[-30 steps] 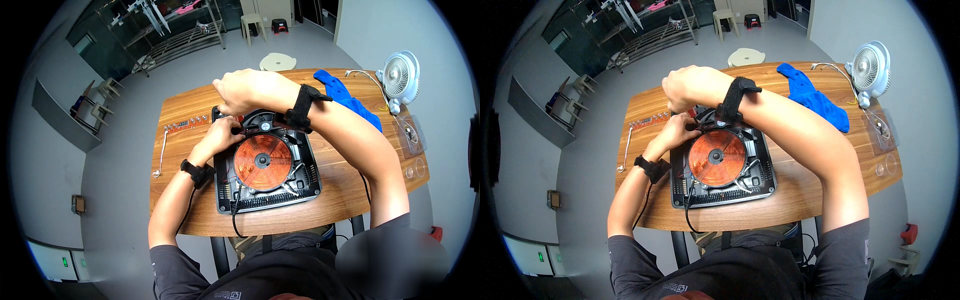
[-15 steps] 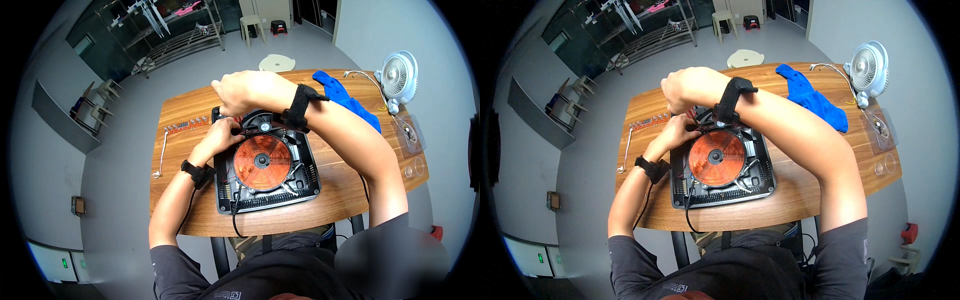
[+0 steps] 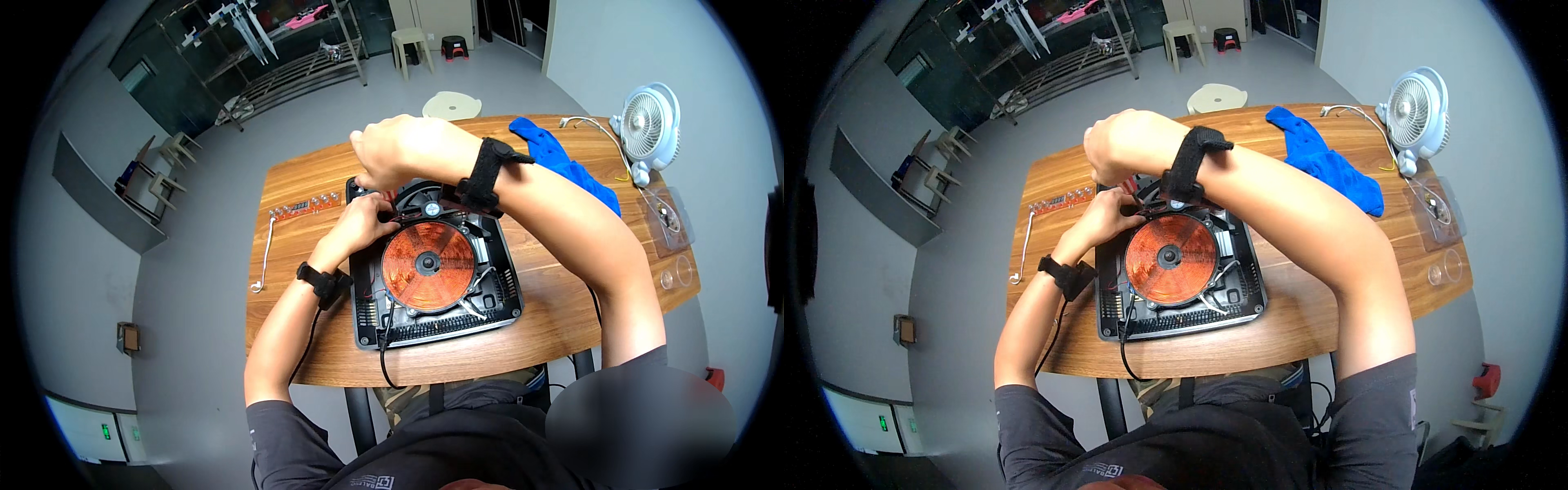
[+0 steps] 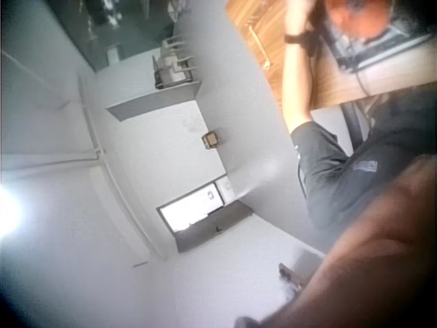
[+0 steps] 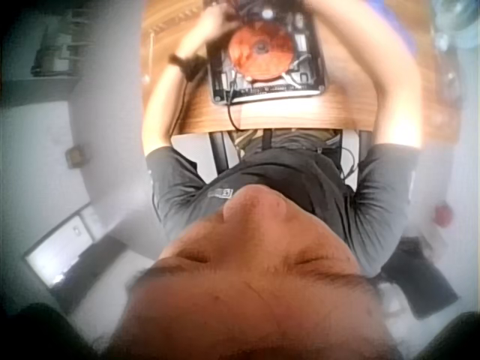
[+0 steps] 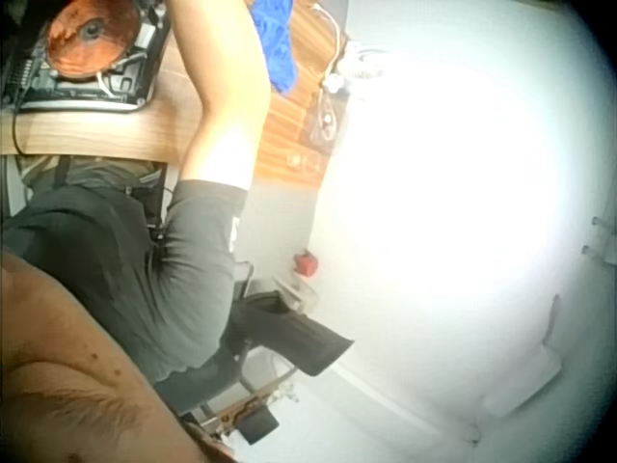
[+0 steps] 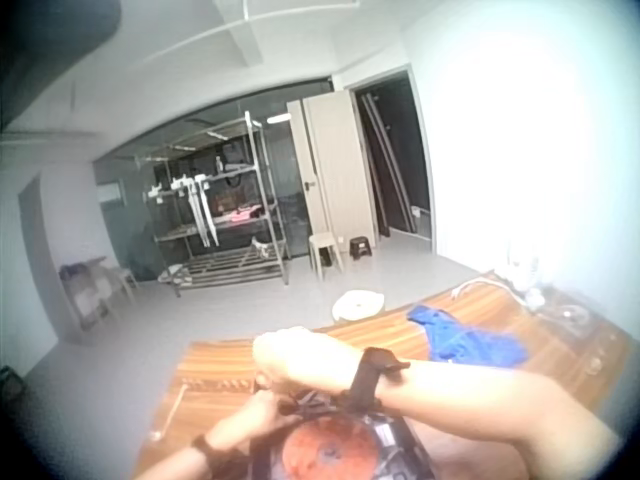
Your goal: The person uses a screwdriver to remove screws from the top and bottom of a black electronic device with an orange disc inside. They detach the top cover, flip the device over, and continue unscrewing the base. The device is handled and repositioned on the table during the process.
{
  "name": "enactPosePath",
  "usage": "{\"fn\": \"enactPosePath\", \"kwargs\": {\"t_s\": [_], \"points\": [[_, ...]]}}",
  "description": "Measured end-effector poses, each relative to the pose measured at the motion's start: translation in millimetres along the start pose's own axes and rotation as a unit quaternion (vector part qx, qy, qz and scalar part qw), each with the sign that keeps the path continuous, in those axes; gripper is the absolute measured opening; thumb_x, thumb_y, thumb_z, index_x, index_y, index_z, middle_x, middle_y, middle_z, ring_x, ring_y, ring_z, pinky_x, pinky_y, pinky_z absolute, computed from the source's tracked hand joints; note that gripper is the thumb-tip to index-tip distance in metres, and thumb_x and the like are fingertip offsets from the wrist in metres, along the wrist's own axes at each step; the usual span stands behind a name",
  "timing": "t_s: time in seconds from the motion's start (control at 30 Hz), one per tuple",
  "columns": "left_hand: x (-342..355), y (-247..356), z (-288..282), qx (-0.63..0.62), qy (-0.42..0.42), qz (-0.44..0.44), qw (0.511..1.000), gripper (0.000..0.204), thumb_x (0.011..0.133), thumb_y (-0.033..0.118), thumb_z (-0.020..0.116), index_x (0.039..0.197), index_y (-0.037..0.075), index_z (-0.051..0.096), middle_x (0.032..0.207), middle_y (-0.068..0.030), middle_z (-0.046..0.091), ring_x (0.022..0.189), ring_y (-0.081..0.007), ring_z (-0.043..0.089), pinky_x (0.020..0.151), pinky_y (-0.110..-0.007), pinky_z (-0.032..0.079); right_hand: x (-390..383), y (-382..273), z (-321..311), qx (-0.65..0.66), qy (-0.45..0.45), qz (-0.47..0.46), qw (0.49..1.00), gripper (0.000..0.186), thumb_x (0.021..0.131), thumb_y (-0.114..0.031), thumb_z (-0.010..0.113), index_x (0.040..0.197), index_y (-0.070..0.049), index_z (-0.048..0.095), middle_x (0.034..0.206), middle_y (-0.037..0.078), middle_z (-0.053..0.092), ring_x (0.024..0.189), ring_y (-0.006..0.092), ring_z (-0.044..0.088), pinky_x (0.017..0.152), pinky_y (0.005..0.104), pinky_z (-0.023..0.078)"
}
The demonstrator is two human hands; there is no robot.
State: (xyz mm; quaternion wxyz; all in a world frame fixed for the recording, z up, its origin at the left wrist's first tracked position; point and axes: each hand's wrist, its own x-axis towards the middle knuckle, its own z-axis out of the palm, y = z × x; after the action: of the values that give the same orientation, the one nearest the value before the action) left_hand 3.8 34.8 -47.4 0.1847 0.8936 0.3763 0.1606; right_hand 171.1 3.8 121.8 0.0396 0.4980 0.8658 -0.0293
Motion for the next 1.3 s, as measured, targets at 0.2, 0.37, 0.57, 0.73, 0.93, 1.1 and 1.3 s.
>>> {"fn": "enactPosePath", "kwargs": {"t_s": [0.2, 0.37, 0.57, 0.73, 0.93, 1.1, 1.3], "points": [[-11.3, -2.0, -6.5, -0.005, -0.015, -0.057, 0.998, 0.036, 0.078, 0.019, 0.085, 0.105, -0.002, 0.076, 0.109, -0.0209, 0.073, 0.104, -0.0389, 0.069, 0.093, -0.044, 0.055, 19.8, 11.7, 19.3, 0.015, 0.021, -0.106, 0.994, 0.049, 0.092, -0.025, 0.072, 0.129, 0.002, 0.055, 0.101, 0.024, 0.075, 0.099, 0.0413, 0.073, 0.082, 0.0485, 0.059], [-18.5, -4.8, -10.0, 0.011, -0.022, -0.068, 0.997, 0.037, 0.079, 0.020, 0.085, 0.107, -0.002, 0.076, 0.107, -0.0221, 0.073, 0.101, -0.0385, 0.070, 0.092, -0.044, 0.055, 22.2, -3.4, 11.5, 0.008, -0.004, -0.064, 0.998, 0.048, 0.095, -0.029, 0.068, 0.130, 0.002, 0.059, 0.103, 0.025, 0.075, 0.100, 0.0412, 0.073, 0.083, 0.0470, 0.060], [-7.9, -4.1, -5.0, 0.015, -0.011, -0.013, 1.000, 0.038, 0.081, 0.022, 0.083, 0.109, -0.002, 0.077, 0.104, -0.0257, 0.071, 0.099, -0.0403, 0.070, 0.092, -0.045, 0.054, -1.8, -3.8, 2.1, -0.014, 0.009, -0.033, 0.999, 0.046, 0.096, -0.030, 0.065, 0.129, 0.002, 0.063, 0.101, 0.022, 0.076, 0.094, 0.0387, 0.075, 0.081, 0.0467, 0.060], [-15.3, -4.4, -7.6, 0.021, -0.015, -0.043, 0.999, 0.035, 0.079, 0.019, 0.084, 0.106, -0.002, 0.077, 0.109, -0.0209, 0.074, 0.103, -0.0381, 0.070, 0.093, -0.043, 0.055, 7.7, 0.2, 7.6, 0.017, -0.013, -0.074, 0.997, 0.046, 0.097, -0.030, 0.064, 0.129, 0.002, 0.064, 0.100, 0.022, 0.076, 0.093, 0.0393, 0.075, 0.081, 0.0472, 0.060], [-12.6, -3.9, -6.2, 0.002, -0.011, -0.039, 0.999, 0.036, 0.080, 0.021, 0.083, 0.106, -0.003, 0.077, 0.102, -0.0251, 0.072, 0.098, -0.0389, 0.070, 0.092, -0.044, 0.054, 19.8, -1.6, 14.0, 0.024, -0.015, -0.028, 0.999, 0.042, 0.098, -0.032, 0.062, 0.123, 0.001, 0.066, 0.102, 0.024, 0.075, 0.097, 0.0399, 0.074, 0.083, 0.0473, 0.060], [-7.9, -3.2, -4.3, 0.007, -0.004, -0.011, 1.000, 0.036, 0.080, 0.019, 0.083, 0.107, -0.004, 0.076, 0.103, -0.0238, 0.073, 0.097, -0.0382, 0.070, 0.093, -0.043, 0.054, -1.3, -0.3, 2.3, 0.009, -0.003, -0.038, 0.999, 0.038, 0.096, -0.026, 0.066, 0.124, 0.000, 0.063, 0.107, 0.024, 0.074, 0.102, 0.0400, 0.073, 0.083, 0.0472, 0.060], [-19.2, -9.6, -6.9, 0.014, -0.008, -0.050, 0.999, 0.035, 0.079, 0.019, 0.084, 0.106, -0.001, 0.077, 0.108, -0.0213, 0.073, 0.103, -0.0379, 0.070, 0.094, -0.044, 0.055, 5.4, -1.5, 11.5, 0.027, 0.029, -0.097, 0.994, 0.031, 0.094, -0.016, 0.069, 0.117, 0.004, 0.063, 0.104, 0.024, 0.074, 0.101, 0.0393, 0.073, 0.080, 0.0461, 0.060]]}}
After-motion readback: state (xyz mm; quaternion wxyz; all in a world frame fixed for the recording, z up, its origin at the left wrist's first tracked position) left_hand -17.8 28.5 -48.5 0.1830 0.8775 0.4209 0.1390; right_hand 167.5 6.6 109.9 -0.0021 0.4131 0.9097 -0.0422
